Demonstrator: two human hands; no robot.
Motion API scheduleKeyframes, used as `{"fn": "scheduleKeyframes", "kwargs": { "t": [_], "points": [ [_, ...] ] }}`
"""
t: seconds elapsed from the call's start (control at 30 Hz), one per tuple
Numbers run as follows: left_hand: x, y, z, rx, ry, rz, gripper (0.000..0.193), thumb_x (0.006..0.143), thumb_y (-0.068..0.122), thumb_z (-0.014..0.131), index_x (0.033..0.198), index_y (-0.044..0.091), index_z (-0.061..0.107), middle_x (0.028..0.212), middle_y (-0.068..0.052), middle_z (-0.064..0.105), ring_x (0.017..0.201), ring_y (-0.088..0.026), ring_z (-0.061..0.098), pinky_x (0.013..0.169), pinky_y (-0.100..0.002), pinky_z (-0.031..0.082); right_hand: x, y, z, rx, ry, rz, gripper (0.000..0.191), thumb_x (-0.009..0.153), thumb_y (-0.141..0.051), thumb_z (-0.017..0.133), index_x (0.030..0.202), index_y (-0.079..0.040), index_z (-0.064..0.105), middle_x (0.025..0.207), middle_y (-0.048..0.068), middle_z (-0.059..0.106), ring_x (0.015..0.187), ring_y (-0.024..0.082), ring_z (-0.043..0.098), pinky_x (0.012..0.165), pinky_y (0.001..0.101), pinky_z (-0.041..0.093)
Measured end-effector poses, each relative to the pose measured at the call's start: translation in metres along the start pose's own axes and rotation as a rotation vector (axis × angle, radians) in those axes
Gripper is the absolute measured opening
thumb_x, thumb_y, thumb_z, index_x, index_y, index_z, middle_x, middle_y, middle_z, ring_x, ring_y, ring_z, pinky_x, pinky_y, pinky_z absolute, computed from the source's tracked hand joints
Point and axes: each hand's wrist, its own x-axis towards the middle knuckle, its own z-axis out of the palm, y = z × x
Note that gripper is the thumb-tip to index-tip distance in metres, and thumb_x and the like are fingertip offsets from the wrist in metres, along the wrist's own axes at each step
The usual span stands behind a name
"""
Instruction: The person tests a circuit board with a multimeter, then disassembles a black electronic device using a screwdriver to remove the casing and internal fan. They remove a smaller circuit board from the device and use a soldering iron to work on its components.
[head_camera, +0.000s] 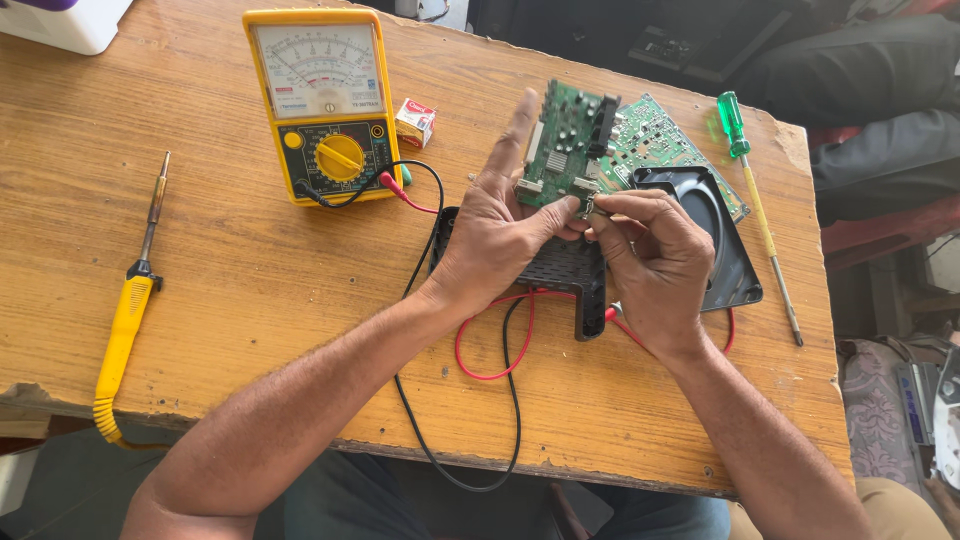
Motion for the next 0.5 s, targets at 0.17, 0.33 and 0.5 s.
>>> {"fn": "scheduleKeyframes", "kwargs": {
  "t": [0.17,0.33,0.5],
  "points": [
    [-0.001,-0.002,-0.001,0.099,0.016,0.079,0.096,0.098,-0.006,0.063,0.161,0.012,-0.006,0.115,-0.013,0.070,0.094,-0.013,0.072,0.084,-0.028,0.066,0.002,0.000,0.000,-0.005,-0.038,-0.016,0.018,0.101,0.010,0.068,0.118,0.003,0.067,0.118,0.007,0.065,0.105,0.010,0.067,0.094,0.0256,0.061],
    [0.005,-0.014,-0.010,-0.333,-0.011,-0.149,0.068,0.101,-0.005,0.062,0.161,-0.003,0.030,0.117,-0.017,0.070,0.096,-0.020,0.073,0.085,-0.033,0.066,0.003,-0.004,-0.002,0.038,-0.038,-0.038,0.016,0.103,0.009,0.066,0.118,0.004,0.065,0.120,0.008,0.063,0.107,0.012,0.067,0.095,0.0269,0.062],
    [0.008,-0.021,-0.023,-0.596,-0.042,-0.277,0.061,0.104,0.000,0.061,0.158,-0.005,0.032,0.112,-0.018,0.070,0.093,-0.022,0.073,0.084,-0.035,0.064,0.004,-0.007,-0.006,0.115,-0.020,-0.006,0.017,0.104,0.009,0.065,0.120,0.004,0.066,0.119,0.009,0.064,0.103,0.014,0.069,0.092,0.0286,0.063]
  ]
}}
